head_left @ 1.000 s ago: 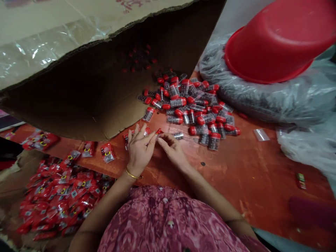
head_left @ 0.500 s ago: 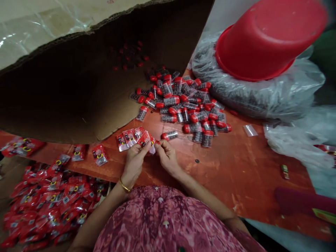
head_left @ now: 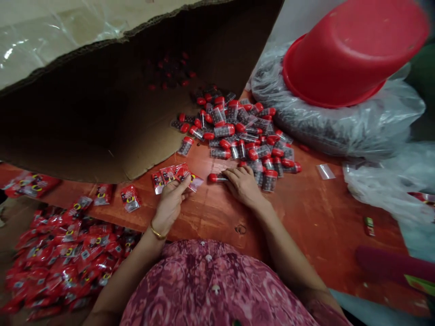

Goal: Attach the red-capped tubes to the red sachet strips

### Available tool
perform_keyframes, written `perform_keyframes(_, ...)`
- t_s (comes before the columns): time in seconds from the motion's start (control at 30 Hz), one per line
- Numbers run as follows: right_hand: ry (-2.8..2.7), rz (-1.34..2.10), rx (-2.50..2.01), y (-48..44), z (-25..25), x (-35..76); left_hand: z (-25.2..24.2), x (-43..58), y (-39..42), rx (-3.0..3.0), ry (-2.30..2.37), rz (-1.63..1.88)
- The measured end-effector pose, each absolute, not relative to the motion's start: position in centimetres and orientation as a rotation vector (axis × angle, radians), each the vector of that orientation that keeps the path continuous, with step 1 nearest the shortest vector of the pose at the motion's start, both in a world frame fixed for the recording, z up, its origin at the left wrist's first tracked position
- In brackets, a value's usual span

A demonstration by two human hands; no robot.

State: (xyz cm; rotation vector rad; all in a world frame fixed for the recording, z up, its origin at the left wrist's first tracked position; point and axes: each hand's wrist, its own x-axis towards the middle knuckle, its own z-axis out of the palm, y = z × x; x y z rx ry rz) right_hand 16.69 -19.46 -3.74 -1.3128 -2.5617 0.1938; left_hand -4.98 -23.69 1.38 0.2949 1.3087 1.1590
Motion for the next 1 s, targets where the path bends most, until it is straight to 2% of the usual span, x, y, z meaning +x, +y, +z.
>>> perform_keyframes(0.2,-2.495,0.093,-1.359,-21.7,-4.3,15.9,1.1,-5.5,-23.5,0.271,1.279,1.136)
perform_keyframes(0.5,-2.24,0.276,-1.353,-23.0,-4.9,15.2,0.6,-5.5,-23.5,0.237,1.262,1.101)
perform_keyframes(0.67,-2.035,0.44,-1.115,-23.8,-3.6,15.0,0.8,-5.4,-23.6,0.2,1.22,1.084)
perform_keyframes(0.87,-2.084,0.154,-0.798,-23.8,-1.9,14.3,1.4,-4.9,-23.4,0.196,1.179,1.014)
perform_keyframes(1.0,-2.093,0.079,-0.748,-23.5,-1.8,14.2,1.2,-4.8,-23.6,0.231,1.188,1.011)
